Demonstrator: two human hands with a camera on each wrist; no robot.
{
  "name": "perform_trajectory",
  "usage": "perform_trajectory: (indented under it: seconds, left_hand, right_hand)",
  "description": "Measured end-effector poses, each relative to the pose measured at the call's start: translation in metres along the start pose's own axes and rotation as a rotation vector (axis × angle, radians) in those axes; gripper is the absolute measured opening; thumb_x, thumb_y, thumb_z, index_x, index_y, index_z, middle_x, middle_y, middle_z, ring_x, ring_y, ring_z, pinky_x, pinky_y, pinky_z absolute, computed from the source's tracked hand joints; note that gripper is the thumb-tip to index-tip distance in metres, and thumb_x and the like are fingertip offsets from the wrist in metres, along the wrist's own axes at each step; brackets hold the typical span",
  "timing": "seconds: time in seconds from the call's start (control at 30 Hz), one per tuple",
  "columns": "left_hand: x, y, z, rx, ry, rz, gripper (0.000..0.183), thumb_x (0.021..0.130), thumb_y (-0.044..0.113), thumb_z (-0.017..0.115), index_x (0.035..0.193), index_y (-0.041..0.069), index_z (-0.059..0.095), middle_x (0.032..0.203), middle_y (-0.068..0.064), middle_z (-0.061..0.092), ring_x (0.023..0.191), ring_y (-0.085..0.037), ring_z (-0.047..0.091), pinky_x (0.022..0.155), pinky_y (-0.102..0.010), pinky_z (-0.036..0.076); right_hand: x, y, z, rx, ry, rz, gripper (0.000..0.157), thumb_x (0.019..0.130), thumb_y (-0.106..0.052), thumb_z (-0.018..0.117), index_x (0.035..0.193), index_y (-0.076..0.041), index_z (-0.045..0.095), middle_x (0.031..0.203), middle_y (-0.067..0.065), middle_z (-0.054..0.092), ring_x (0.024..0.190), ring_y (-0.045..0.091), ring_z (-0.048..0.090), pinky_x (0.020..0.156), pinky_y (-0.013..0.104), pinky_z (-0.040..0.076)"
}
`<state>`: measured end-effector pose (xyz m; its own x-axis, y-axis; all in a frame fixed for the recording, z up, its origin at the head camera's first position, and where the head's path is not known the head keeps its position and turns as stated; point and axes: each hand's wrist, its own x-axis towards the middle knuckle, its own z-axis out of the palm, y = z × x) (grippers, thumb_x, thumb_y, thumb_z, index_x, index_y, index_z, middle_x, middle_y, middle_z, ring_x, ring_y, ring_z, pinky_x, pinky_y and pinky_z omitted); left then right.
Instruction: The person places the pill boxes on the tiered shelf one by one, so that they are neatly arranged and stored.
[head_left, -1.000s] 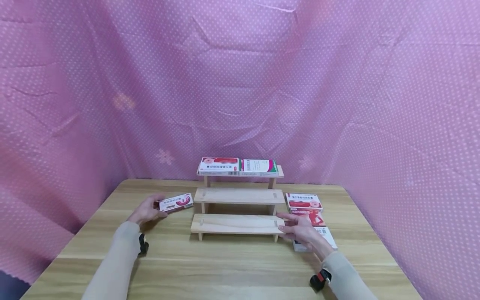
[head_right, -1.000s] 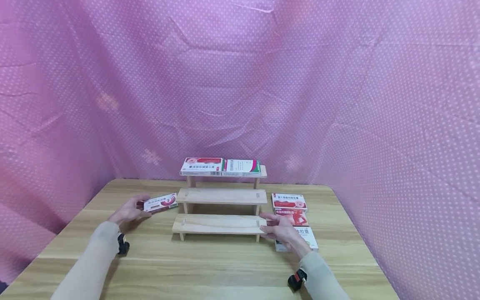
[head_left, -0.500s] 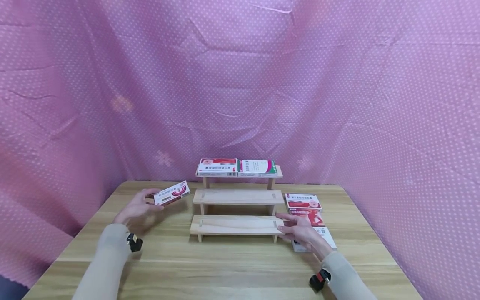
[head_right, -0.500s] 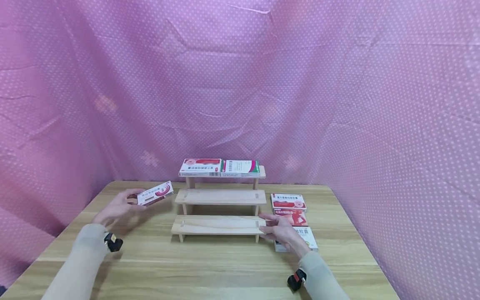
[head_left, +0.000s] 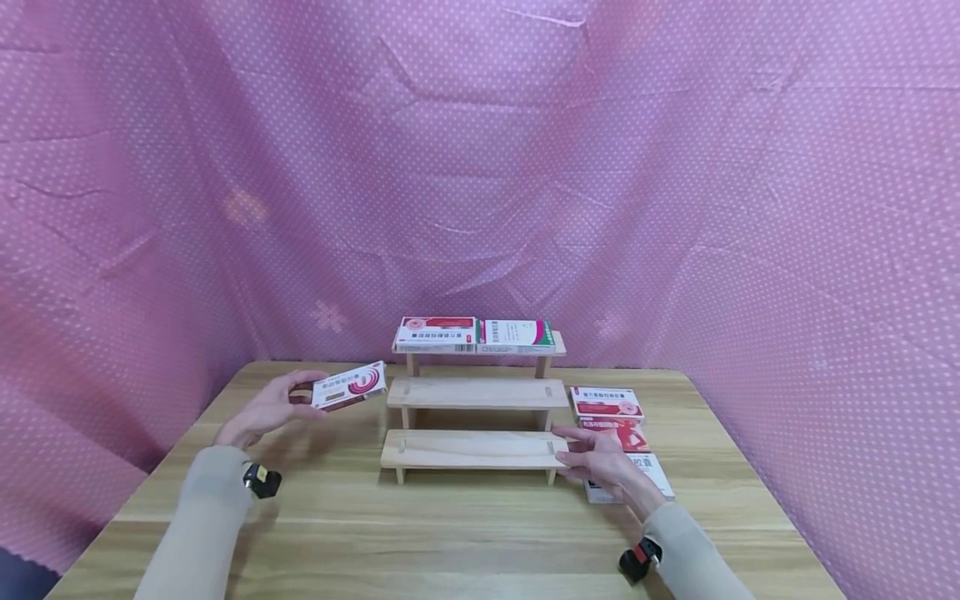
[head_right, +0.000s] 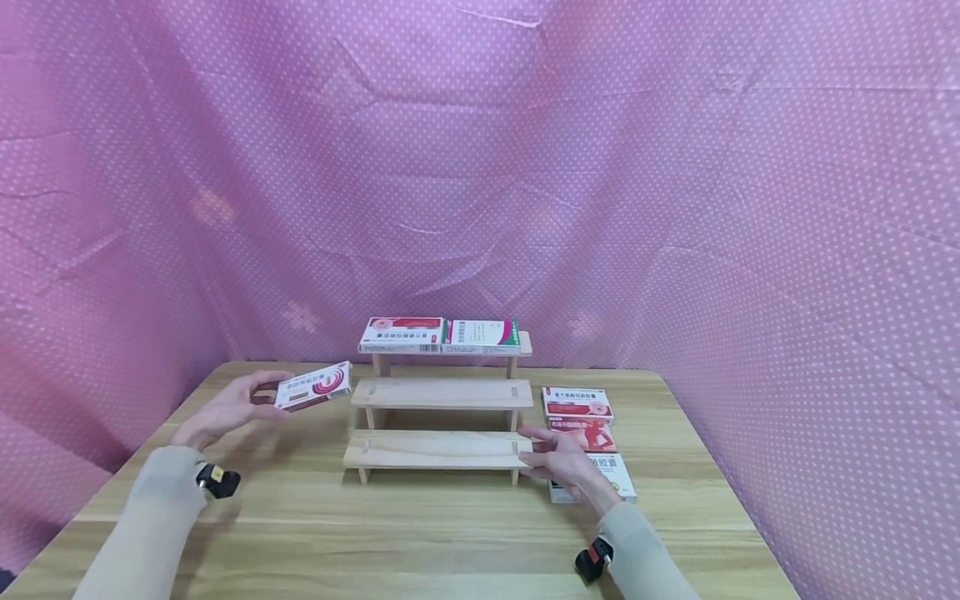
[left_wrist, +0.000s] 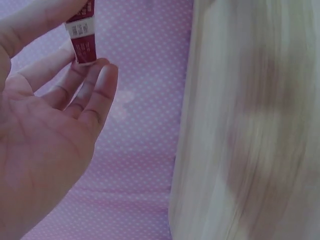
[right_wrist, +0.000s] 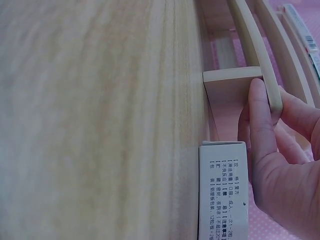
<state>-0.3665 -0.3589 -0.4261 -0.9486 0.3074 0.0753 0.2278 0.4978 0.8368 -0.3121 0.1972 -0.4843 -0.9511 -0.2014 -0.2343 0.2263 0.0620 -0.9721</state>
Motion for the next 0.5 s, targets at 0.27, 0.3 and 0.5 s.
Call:
perform_trajectory:
  seconds: [0.27, 0.3, 0.5]
  left_hand:
    - [0.002, 0.017, 0.006, -0.055, -0.054, 0.001, 0.078, 0.077, 0.019, 0.082, 0.145, 0.010, 0.043, 0.135, -0.022, 0.046, 0.105, -0.027, 0.059, 0.087, -0.035, 0.055]
    - [0.004, 0.019, 0.008, -0.051, -0.060, 0.015, 0.078, 0.077, 0.019, 0.081, 0.145, 0.009, 0.043, 0.134, -0.022, 0.047, 0.105, -0.028, 0.060, 0.086, -0.034, 0.055]
    - [0.013, 0.029, 0.020, -0.006, -0.066, 0.056, 0.075, 0.076, 0.021, 0.082, 0.141, 0.006, 0.049, 0.129, -0.021, 0.053, 0.108, -0.031, 0.058, 0.085, -0.030, 0.055]
  right_hand:
    - [0.000, -0.001, 0.001, 0.004, 0.004, -0.004, 0.057, 0.087, -0.005, 0.071, 0.140, -0.005, 0.053, 0.118, 0.019, 0.050, 0.092, 0.019, 0.066, 0.087, 0.041, 0.059]
    - [0.000, -0.002, 0.001, 0.004, 0.004, -0.009, 0.057, 0.087, -0.005, 0.071, 0.140, -0.004, 0.052, 0.118, 0.019, 0.050, 0.092, 0.019, 0.065, 0.087, 0.041, 0.059]
    - [0.001, -0.001, 0.000, 0.013, -0.003, -0.015, 0.057, 0.087, -0.005, 0.071, 0.141, -0.003, 0.051, 0.116, 0.017, 0.053, 0.091, 0.019, 0.066, 0.086, 0.040, 0.060]
